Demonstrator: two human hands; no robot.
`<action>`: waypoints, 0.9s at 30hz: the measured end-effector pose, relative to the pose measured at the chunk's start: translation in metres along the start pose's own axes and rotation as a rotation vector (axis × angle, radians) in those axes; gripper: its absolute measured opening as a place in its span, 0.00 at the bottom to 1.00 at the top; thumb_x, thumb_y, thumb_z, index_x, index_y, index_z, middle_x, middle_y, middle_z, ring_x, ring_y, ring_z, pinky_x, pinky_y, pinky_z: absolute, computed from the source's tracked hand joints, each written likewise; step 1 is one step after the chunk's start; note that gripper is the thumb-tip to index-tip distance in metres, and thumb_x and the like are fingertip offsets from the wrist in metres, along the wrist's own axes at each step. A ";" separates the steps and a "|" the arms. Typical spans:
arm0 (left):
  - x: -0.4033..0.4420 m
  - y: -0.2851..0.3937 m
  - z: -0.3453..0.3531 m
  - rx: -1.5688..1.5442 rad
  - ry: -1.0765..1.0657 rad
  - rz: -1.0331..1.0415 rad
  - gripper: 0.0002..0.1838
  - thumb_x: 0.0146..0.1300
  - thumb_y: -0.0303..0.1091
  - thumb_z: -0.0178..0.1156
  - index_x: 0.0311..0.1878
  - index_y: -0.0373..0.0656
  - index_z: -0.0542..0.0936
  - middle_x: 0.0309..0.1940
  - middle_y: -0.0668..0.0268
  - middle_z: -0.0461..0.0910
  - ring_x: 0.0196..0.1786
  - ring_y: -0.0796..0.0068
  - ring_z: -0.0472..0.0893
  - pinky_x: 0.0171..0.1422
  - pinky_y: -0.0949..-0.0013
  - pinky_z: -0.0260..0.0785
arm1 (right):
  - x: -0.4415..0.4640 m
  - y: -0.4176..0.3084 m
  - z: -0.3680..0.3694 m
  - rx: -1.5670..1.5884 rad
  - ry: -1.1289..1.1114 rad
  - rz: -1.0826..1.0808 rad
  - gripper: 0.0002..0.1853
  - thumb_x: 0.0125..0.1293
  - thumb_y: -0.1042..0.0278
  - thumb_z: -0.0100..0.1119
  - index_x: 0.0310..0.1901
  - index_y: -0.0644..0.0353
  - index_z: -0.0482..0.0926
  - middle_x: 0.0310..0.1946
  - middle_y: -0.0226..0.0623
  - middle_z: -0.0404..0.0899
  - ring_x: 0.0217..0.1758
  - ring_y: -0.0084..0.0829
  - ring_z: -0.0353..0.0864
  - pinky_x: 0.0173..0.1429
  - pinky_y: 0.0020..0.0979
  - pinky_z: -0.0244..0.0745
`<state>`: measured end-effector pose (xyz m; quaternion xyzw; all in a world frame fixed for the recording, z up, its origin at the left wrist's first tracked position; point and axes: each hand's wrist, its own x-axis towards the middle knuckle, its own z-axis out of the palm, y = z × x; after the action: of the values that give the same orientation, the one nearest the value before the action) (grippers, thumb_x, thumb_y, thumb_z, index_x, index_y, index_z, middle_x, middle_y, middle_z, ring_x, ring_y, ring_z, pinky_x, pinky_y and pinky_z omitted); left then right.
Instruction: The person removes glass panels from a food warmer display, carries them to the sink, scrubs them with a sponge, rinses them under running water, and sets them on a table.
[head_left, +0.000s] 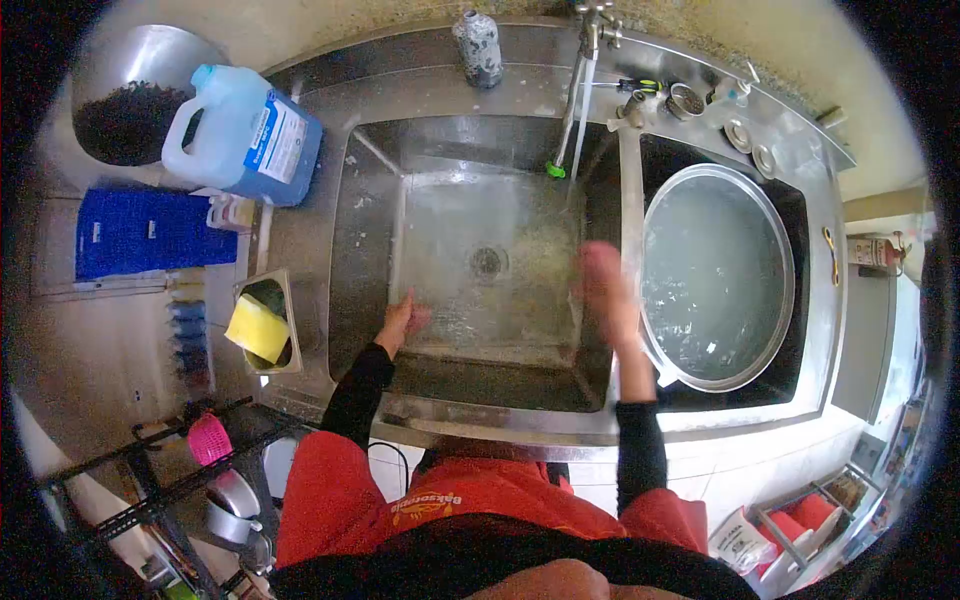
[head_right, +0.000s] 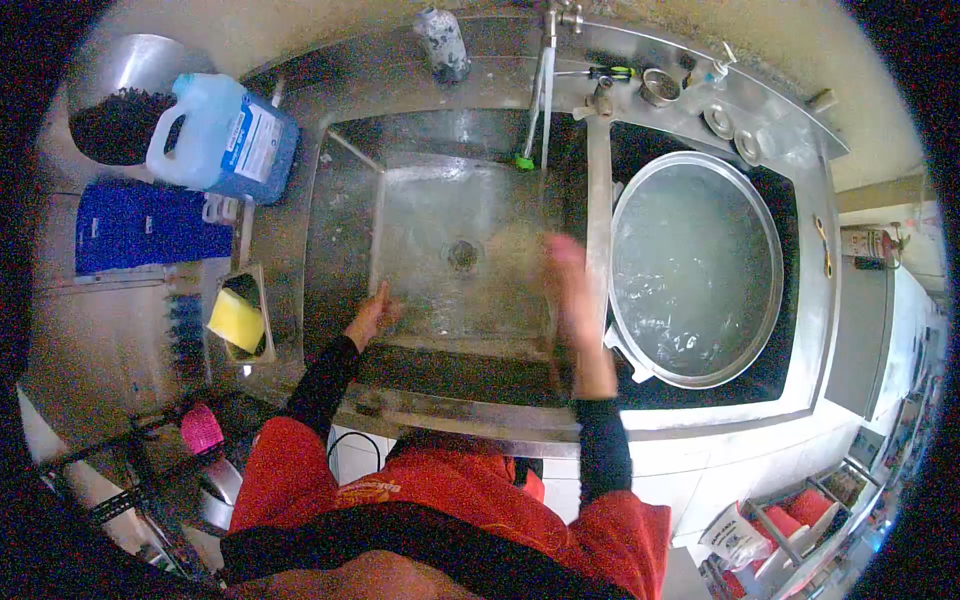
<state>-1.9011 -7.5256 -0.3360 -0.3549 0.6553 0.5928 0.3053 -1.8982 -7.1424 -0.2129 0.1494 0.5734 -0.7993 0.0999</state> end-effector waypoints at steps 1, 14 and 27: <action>0.007 -0.004 -0.003 -0.004 0.002 -0.001 0.32 0.57 0.62 0.45 0.33 0.36 0.77 0.20 0.64 0.76 0.20 0.76 0.74 0.26 0.74 0.69 | 0.000 0.000 -0.052 -0.028 0.219 -0.043 0.24 0.64 0.55 0.41 0.59 0.59 0.60 0.57 0.36 0.62 0.61 0.31 0.59 0.58 0.36 0.61; 0.024 -0.024 -0.018 -0.010 -0.108 0.011 0.27 0.57 0.59 0.48 0.40 0.42 0.76 0.30 0.66 0.77 0.22 0.79 0.69 0.27 0.74 0.63 | -0.019 -0.034 -0.079 0.096 -0.501 0.317 0.27 0.64 0.46 0.38 0.50 0.64 0.68 0.48 0.46 0.71 0.52 0.39 0.71 0.56 0.37 0.66; -0.021 0.009 -0.006 -0.092 -0.325 0.076 0.21 0.63 0.42 0.47 0.57 0.47 0.65 0.47 0.66 0.72 0.47 0.70 0.73 0.48 0.66 0.68 | 0.009 0.008 -0.066 -0.084 0.404 -0.149 0.17 0.61 0.65 0.46 0.51 0.59 0.68 0.50 0.35 0.70 0.54 0.33 0.67 0.57 0.33 0.61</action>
<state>-1.8964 -7.5289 -0.3132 -0.2426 0.5825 0.6829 0.3681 -1.8954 -7.0821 -0.2432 0.2593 0.6240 -0.7338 -0.0702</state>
